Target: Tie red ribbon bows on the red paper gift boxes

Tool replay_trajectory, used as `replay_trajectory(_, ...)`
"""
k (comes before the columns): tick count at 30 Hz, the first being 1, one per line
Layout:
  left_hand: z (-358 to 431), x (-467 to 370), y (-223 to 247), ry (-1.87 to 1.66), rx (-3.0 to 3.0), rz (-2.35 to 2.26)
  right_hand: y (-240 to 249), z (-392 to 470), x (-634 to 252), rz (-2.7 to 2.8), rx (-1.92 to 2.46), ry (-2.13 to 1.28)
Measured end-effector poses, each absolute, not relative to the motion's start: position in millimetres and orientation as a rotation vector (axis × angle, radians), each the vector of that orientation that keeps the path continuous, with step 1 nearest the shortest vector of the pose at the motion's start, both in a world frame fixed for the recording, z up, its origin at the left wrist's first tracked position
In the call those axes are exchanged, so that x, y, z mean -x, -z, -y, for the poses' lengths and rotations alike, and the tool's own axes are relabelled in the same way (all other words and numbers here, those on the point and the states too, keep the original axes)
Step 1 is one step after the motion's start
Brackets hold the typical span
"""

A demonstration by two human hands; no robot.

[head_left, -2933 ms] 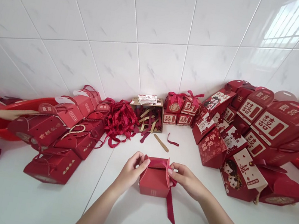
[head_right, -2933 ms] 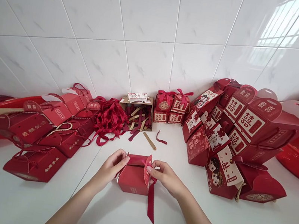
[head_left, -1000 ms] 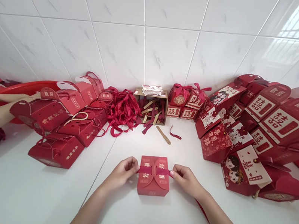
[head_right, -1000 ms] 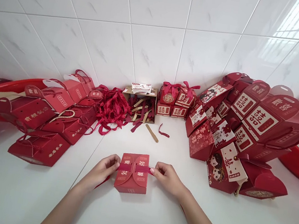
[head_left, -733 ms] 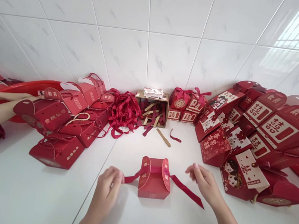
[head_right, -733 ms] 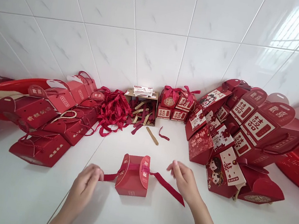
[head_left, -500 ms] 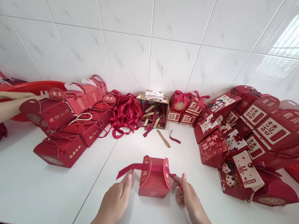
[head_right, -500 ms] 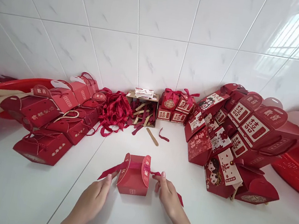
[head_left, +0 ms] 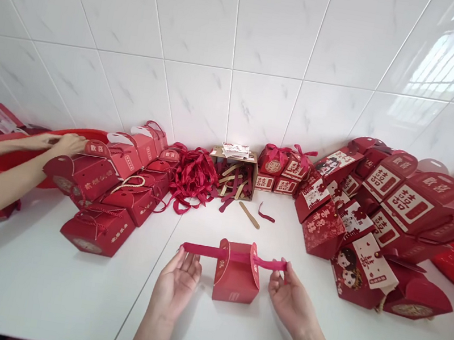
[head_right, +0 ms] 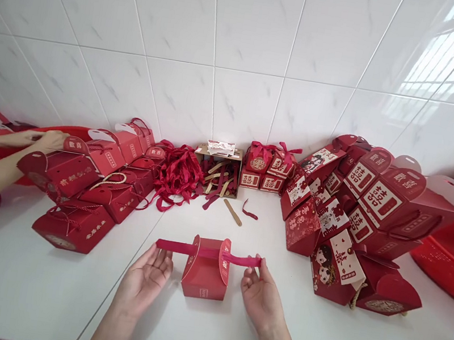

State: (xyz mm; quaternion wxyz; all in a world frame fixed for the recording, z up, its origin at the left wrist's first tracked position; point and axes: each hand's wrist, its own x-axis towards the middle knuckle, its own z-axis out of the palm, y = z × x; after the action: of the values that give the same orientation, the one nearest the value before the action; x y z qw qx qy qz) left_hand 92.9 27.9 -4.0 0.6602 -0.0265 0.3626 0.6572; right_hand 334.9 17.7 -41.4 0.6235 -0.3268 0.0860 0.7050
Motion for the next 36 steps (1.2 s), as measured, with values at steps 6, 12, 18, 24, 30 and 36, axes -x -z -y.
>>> replay_trajectory(6,-30.9,-85.9,-13.2,-1.770,-0.173,-0.893,20.4,-16.8,-351.5,0.262,0.829,-1.229)
replay_trajectory(12,-36.9,-91.4,-41.8,-2.000,-0.606,-0.930,-15.3,-22.6,-355.2,0.690,0.931,-0.800)
replay_trajectory(18,-43.7,-107.8,-78.8,-1.952,-0.964,-0.944,-60.3,-27.7,-345.7,1.030,1.013,-0.563)
replay_trajectory(24,-44.6,-118.2,-100.1,-1.912,-1.168,-0.997,-86.1,-29.6,-329.2,1.306,0.951,-0.532)
replay_trajectory(30,-42.6,-123.0,-113.2,-1.852,-1.236,-0.930,-98.0,-35.7,-322.3,1.302,0.858,-0.556)
replay_trajectory(36,-46.8,-127.4,-116.7,-1.779,-1.176,-0.861,-105.9,-41.8,-316.2,1.306,0.731,-0.694)
